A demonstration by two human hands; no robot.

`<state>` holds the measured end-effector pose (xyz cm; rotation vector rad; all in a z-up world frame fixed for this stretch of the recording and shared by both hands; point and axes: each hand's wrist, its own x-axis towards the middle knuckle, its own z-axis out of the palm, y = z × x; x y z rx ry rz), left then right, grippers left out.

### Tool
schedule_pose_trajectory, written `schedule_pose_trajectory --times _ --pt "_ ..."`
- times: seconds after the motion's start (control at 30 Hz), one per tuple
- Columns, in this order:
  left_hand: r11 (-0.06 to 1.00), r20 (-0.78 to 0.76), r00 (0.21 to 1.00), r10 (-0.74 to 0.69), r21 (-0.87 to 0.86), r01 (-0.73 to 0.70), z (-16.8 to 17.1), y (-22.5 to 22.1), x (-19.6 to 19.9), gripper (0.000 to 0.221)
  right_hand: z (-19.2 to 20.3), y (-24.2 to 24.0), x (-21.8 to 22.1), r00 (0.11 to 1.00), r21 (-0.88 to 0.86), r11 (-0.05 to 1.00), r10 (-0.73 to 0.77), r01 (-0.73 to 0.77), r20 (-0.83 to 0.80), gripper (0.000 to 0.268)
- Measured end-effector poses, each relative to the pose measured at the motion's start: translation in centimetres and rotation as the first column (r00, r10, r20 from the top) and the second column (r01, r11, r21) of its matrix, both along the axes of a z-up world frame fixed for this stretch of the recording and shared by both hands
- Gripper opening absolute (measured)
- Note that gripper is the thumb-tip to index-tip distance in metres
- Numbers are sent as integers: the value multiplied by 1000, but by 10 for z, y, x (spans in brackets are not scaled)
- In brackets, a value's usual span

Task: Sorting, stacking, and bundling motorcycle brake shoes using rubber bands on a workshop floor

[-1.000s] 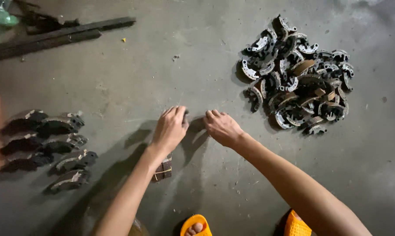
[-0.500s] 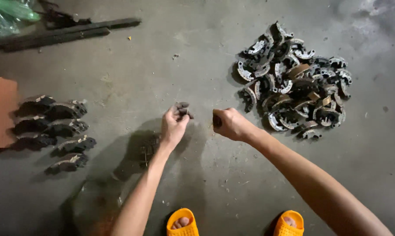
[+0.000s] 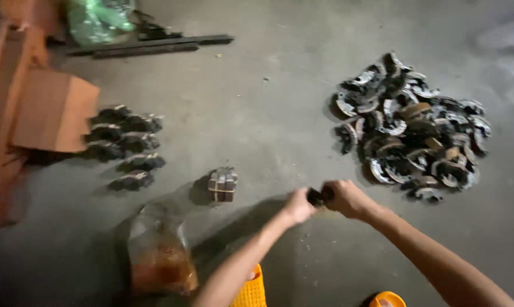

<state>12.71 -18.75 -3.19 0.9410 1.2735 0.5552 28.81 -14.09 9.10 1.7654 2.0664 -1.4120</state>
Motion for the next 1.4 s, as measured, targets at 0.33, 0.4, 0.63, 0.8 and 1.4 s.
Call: schedule_pose_trajectory --times 0.33,0.4,0.63,0.8,1.4 --pt "917 -743 624 242 385 103 190 9 -130 55 19 -10 -5 918 85 946 277 -312 285 22" --pt "901 -776 505 379 434 -8 185 11 -166 76 30 -3 1 898 101 934 295 -343 327 23" --pt "965 -876 407 258 254 -66 107 -4 -170 99 42 -20 44 583 61 685 567 -726 582 9" --pt "935 -873 336 354 340 -103 61 -1 -191 79 60 -50 51 695 199 696 562 -690 449 9" --pt "690 -488 664 -566 160 706 195 25 182 74 -13 -129 172 -194 -613 226 -819 757 -540 71"
